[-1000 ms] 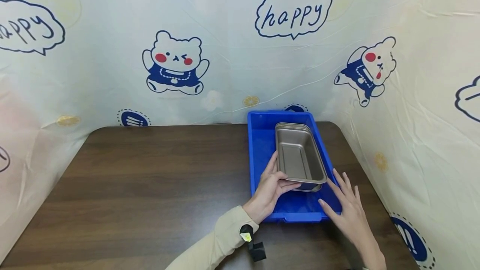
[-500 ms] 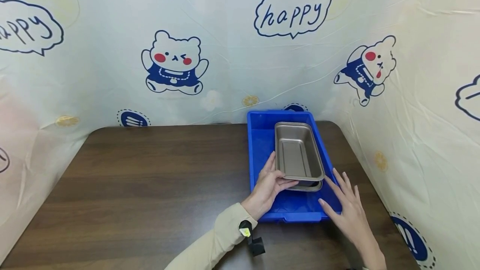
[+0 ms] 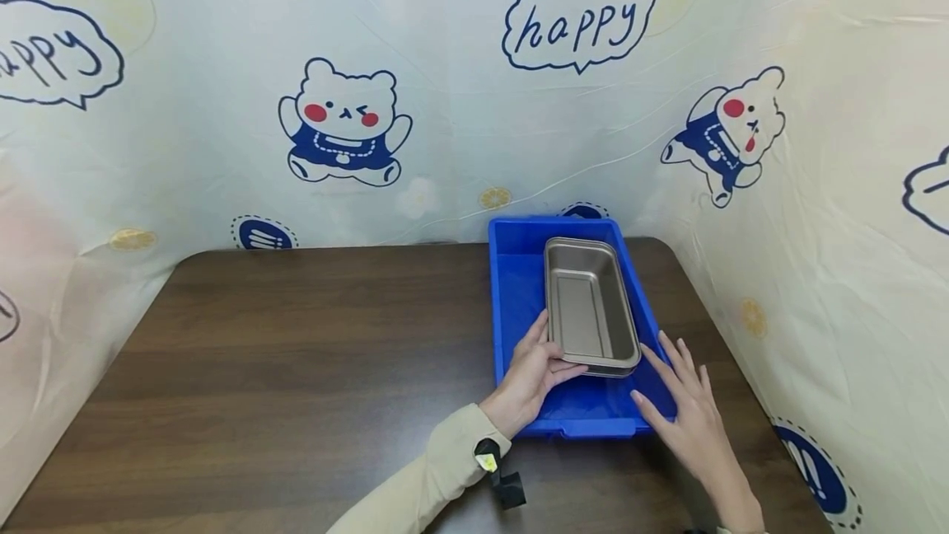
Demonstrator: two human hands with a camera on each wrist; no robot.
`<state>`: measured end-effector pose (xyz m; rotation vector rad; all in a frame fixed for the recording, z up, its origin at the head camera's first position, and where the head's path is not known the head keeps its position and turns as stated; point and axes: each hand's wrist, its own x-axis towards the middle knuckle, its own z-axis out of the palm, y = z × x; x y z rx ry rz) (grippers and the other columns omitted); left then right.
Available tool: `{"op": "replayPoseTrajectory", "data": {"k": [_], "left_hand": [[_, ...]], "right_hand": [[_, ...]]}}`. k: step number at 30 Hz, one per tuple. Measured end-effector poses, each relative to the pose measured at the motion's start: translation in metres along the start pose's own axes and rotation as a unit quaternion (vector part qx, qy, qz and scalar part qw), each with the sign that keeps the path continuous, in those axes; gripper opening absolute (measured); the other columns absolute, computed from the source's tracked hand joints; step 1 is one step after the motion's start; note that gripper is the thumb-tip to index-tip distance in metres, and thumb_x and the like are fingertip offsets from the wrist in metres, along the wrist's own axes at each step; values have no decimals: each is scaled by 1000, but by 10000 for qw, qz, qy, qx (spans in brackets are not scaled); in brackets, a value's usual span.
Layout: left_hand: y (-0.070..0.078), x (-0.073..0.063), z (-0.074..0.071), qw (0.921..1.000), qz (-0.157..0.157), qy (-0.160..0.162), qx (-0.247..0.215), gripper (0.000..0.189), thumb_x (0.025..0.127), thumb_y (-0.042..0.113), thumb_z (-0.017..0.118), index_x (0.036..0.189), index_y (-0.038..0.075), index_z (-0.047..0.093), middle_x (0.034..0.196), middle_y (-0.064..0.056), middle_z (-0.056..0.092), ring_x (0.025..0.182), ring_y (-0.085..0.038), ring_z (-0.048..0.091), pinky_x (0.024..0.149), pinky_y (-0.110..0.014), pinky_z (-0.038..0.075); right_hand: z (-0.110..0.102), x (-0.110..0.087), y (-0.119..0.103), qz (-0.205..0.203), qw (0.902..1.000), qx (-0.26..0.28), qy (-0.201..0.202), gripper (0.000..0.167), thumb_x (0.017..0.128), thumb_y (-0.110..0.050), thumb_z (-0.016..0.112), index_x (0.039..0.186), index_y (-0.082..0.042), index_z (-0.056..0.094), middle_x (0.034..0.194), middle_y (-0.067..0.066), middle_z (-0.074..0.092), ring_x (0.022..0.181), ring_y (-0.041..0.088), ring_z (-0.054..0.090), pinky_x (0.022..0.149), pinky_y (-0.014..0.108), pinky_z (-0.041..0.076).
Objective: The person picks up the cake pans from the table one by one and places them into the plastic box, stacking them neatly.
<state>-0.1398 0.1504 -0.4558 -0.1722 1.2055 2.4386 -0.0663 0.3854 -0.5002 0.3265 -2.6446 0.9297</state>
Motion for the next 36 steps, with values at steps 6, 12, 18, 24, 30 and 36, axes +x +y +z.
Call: {"op": "replayPoseTrajectory", "data": {"k": [6, 12, 18, 24, 30, 36], "left_hand": [[11, -14, 2, 9994, -312, 6, 176, 83, 90, -6, 41, 169, 4, 19, 173, -26, 14, 141, -57, 42, 116, -58, 42], [15, -22, 6, 9990, -408, -7, 157, 82, 90, -2, 41, 169, 2, 18, 166, -36, 22, 143, -60, 39, 117, -61, 39], [12, -21, 7, 9992, -387, 39, 82, 81, 90, -1, 42, 168, 0, 20, 167, -34, 22, 141, -62, 39, 116, -62, 39], [15, -21, 6, 9989, -453, 55, 119, 80, 91, 1, 43, 168, 2, 22, 169, -31, 19, 143, -62, 37, 116, -65, 39], [23, -23, 8, 9985, -494, 31, 220, 80, 91, 2, 44, 168, 4, 23, 171, -31, 14, 146, -63, 29, 116, -67, 37], [27, -27, 9, 9985, -517, -1, 189, 81, 90, 3, 43, 168, 3, 22, 170, -34, 11, 147, -64, 24, 117, -69, 33]], "right_hand": [[-1, 1, -3, 18, 10000, 55, -6, 67, 96, -11, 74, 159, -12, 49, 172, 20, 26, 162, 36, 3, 121, 72, -11], [-1, 0, -2, 71, 10000, 32, -29, 69, 96, -12, 74, 160, -13, 48, 172, 20, 26, 162, 39, 4, 121, 73, -11], [-1, 0, -2, 89, 10000, 34, -27, 68, 97, -12, 74, 160, -13, 48, 173, 19, 26, 162, 38, 4, 121, 73, -10], [0, 1, -2, 63, 10000, 25, -19, 68, 96, -11, 74, 159, -12, 49, 173, 17, 25, 161, 42, 5, 121, 72, -10], [-1, 1, -2, 72, 10000, 57, -39, 68, 97, -12, 73, 160, -13, 48, 173, 18, 25, 161, 41, 5, 122, 71, -11], [-1, 1, -2, 104, 9999, 55, -56, 67, 98, -13, 73, 160, -13, 48, 173, 18, 24, 162, 40, 4, 122, 71, -11]]}}
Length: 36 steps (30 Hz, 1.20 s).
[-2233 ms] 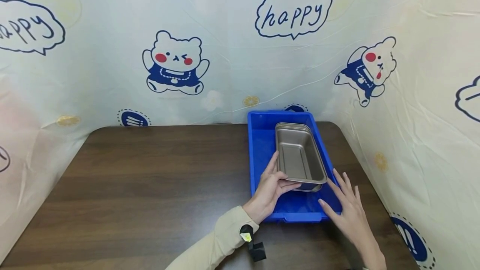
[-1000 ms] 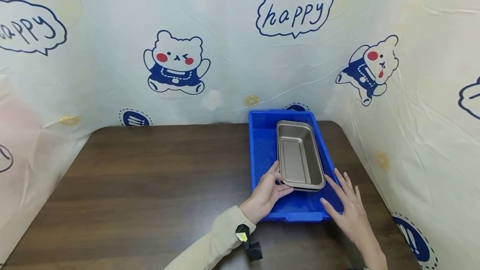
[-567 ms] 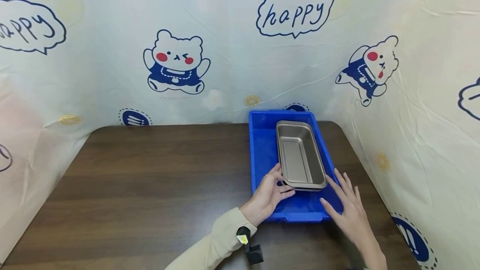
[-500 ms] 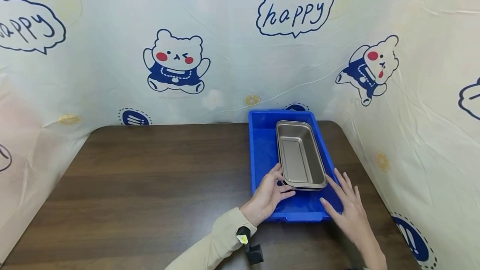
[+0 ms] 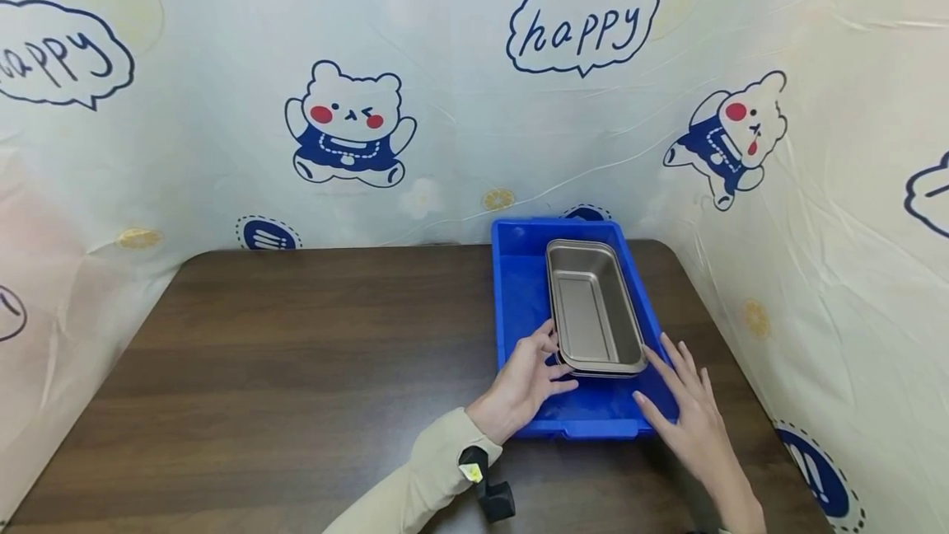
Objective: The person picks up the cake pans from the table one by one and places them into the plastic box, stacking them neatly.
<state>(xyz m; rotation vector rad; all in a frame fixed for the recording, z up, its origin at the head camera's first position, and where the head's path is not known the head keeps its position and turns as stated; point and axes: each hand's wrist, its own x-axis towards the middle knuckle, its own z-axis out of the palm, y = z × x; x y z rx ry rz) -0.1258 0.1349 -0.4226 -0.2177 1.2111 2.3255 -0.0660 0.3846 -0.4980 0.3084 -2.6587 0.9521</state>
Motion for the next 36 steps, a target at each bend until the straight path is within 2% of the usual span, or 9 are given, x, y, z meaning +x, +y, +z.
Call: {"op": "replayPoseTrajectory", "data": {"k": [11, 14, 17, 22, 24, 27, 36], "left_hand": [[7, -3, 2, 10000, -22, 23, -67, 80, 89, 4, 42, 166, -2, 22, 167, -41, 6, 146, -67, 22, 118, -69, 31], [12, -8, 3, 10000, 7, -10, 4, 81, 88, 5, 42, 166, -3, 22, 166, -41, 9, 146, -68, 22, 119, -69, 29], [27, -19, 5, 9991, 186, -355, 115, 80, 90, 7, 42, 166, -3, 20, 167, -37, 20, 149, -62, 24, 121, -68, 27], [68, -42, 9, 9875, 1010, -1176, 270, 73, 97, 13, 40, 168, 4, 22, 165, -23, 40, 150, -47, 38, 125, -60, 26], [82, -48, 5, 9830, 1234, -1334, 246, 71, 99, 14, 39, 168, 6, 25, 165, -20, 41, 150, -45, 39, 125, -59, 26], [92, -51, -5, 9819, 1288, -1381, 158, 68, 101, 14, 39, 167, 6, 26, 166, -20, 40, 151, -46, 37, 126, -59, 23], [97, -46, -40, 9870, 1098, -1152, 219, 67, 103, 15, 39, 167, 3, 24, 168, -21, 34, 152, -47, 34, 126, -59, 23]], "right_hand": [[1, 1, -1, -57, 10000, 60, 12, 67, 97, -11, 73, 160, -12, 48, 172, 20, 25, 162, 38, 3, 122, 71, -11], [2, 2, -1, -56, 10000, 66, 2, 67, 97, -11, 73, 160, -12, 48, 173, 19, 25, 162, 38, 3, 121, 71, -11], [3, 2, -2, -43, 10000, 85, -1, 67, 98, -11, 73, 160, -12, 48, 173, 18, 25, 162, 40, 4, 121, 72, -11], [3, 2, -3, -44, 10000, 62, 13, 66, 98, -12, 73, 159, -11, 49, 173, 18, 25, 162, 38, 4, 121, 72, -10], [3, 2, -3, -41, 10000, 46, 13, 66, 98, -12, 73, 159, -11, 49, 172, 19, 25, 162, 39, 4, 121, 72, -10], [2, 2, -3, -31, 10000, 37, 11, 66, 98, -12, 73, 159, -11, 49, 172, 20, 26, 162, 39, 4, 121, 72, -10], [-2, 0, 0, 34, 9999, -30, -101, 68, 98, -12, 73, 160, -13, 47, 173, 19, 25, 163, 35, 3, 124, 69, -8]]}}
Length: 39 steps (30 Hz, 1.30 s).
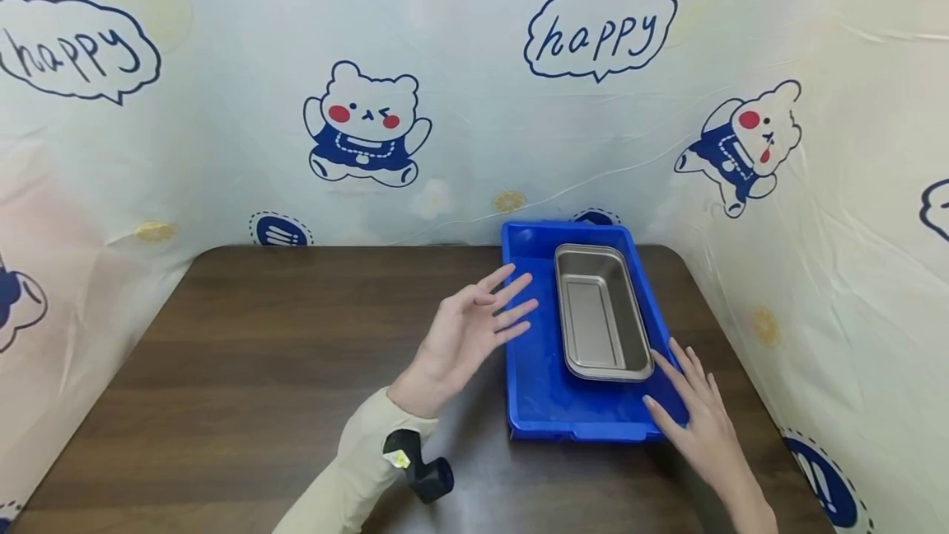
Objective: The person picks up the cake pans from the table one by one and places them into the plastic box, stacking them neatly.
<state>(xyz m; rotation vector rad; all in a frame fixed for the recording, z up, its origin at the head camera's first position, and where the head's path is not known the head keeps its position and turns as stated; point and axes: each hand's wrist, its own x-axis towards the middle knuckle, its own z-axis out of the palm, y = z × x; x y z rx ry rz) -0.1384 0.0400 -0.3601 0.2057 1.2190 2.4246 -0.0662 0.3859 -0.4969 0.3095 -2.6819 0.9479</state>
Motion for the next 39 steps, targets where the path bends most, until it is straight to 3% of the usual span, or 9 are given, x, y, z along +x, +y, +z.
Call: {"op": "replayPoseTrajectory", "data": {"k": [13, 20, 29, 35, 39], "left_hand": [[19, -8, -81, 9983, 136, 523, 229, 65, 102, 10, 30, 165, -5, 23, 170, -25, 28, 153, -49, 30, 127, -61, 19], [24, -18, -121, 9923, 105, 919, 830, 63, 103, 11, 29, 164, -5, 27, 170, -24, 28, 155, -46, 29, 127, -61, 16], [33, -40, -154, 9688, 408, 1424, 1986, 58, 108, 14, 27, 163, -2, 30, 170, -21, 31, 154, -42, 31, 127, -61, 17], [32, -54, -171, 9509, 435, 1768, 2502, 55, 110, 16, 27, 162, -2, 34, 169, -21, 32, 154, -41, 32, 127, -60, 17], [33, -62, -180, 9339, 548, 2023, 2898, 53, 112, 17, 30, 161, -1, 37, 168, -20, 34, 154, -40, 31, 128, -59, 18]], "right_hand": [[-1, 3, 0, -129, 9993, -362, -27, 70, 97, -15, 74, 161, -13, 47, 173, 17, 27, 163, 31, 5, 123, 70, -10], [-6, 3, -8, -71, 9969, -764, -198, 72, 99, -22, 72, 164, -16, 42, 171, 22, 27, 163, 31, 10, 123, 67, -11], [-11, 10, -30, 94, 9948, -874, -511, 75, 103, -29, 68, 168, -20, 33, 173, 29, 12, 158, 50, 9, 123, 67, -14], [-9, 13, -41, -56, 9948, -893, -487, 77, 101, -28, 70, 168, -21, 32, 175, 22, 8, 160, 46, 3, 123, 67, -13], [-8, 13, -44, -178, 9954, -823, -459, 77, 100, -26, 71, 168, -20, 34, 176, 20, 9, 161, 43, 1, 122, 68, -13]]}}
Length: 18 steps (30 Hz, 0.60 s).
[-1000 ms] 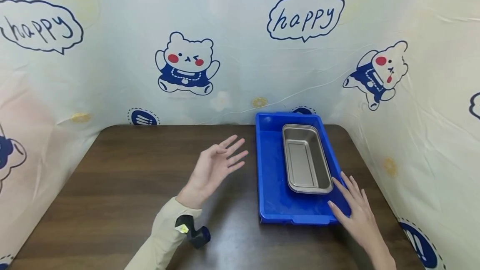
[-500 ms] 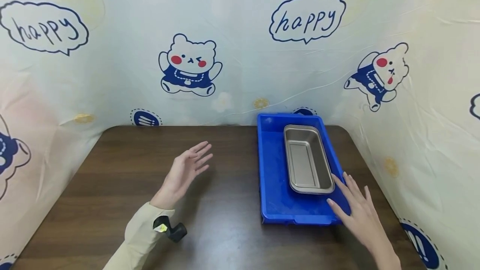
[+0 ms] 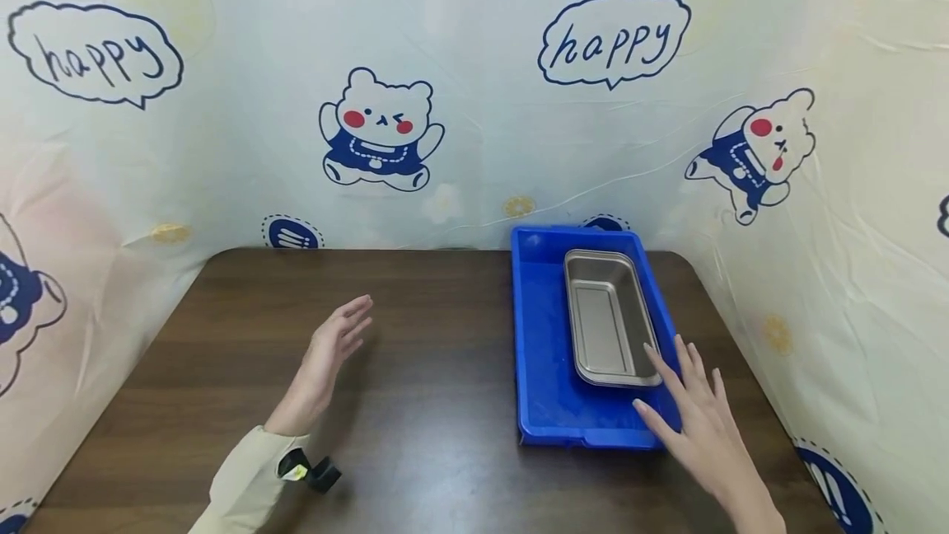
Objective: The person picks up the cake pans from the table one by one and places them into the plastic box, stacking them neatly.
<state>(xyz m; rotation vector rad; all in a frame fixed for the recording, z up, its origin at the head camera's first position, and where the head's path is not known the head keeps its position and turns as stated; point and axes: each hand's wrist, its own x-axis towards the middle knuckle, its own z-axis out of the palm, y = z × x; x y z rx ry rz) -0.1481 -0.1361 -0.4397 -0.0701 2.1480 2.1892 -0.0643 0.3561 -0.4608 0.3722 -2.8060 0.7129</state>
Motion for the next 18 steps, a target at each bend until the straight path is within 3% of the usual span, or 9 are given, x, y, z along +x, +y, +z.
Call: {"op": "replayPoseTrajectory", "data": {"k": [4, 7, 10, 13, 18], "left_hand": [[-4, -2, -10, 9959, 225, 357, 801, 51, 112, 20, 36, 160, 4, 41, 167, -19, 37, 153, -38, 33, 126, -59, 23], [-7, -3, -18, 9850, 441, 702, 1515, 52, 111, 20, 42, 162, 10, 40, 167, -16, 38, 153, -36, 34, 124, -60, 26], [-10, -6, -28, 9690, 629, 1012, 2163, 57, 110, 20, 48, 165, 16, 35, 169, -12, 36, 155, -35, 32, 123, -62, 27], [-16, -10, -37, 9511, 859, 1111, 2752, 64, 108, 20, 54, 167, 17, 31, 171, -11, 32, 157, -36, 28, 124, -63, 24], [-27, -15, -55, 9128, 1468, 1091, 3651, 65, 105, 19, 61, 164, 7, 36, 169, -22, 32, 156, -45, 25, 124, -70, 14]], "right_hand": [[0, -2, 0, -70, 10000, 62, -21, 78, 100, -25, 71, 168, -21, 33, 176, 20, 11, 161, 42, 0, 121, 70, -14], [-1, -3, 1, -132, 9999, 68, -28, 78, 100, -24, 71, 168, -23, 33, 175, 20, 13, 161, 42, 0, 119, 73, -14], [-1, -8, 5, -163, 9998, 80, -43, 78, 100, -22, 71, 168, -23, 33, 176, 18, 13, 162, 41, -1, 119, 73, -15], [-1, -15, 9, -122, 9999, 81, -50, 77, 100, -21, 70, 168, -21, 33, 177, 15, 10, 162, 38, -3, 119, 71, -16], [-2, -26, 16, 58, 10000, -11, -58, 76, 102, -20, 67, 168, -17, 32, 178, 12, 5, 162, 39, -6, 119, 69, -19]]}}
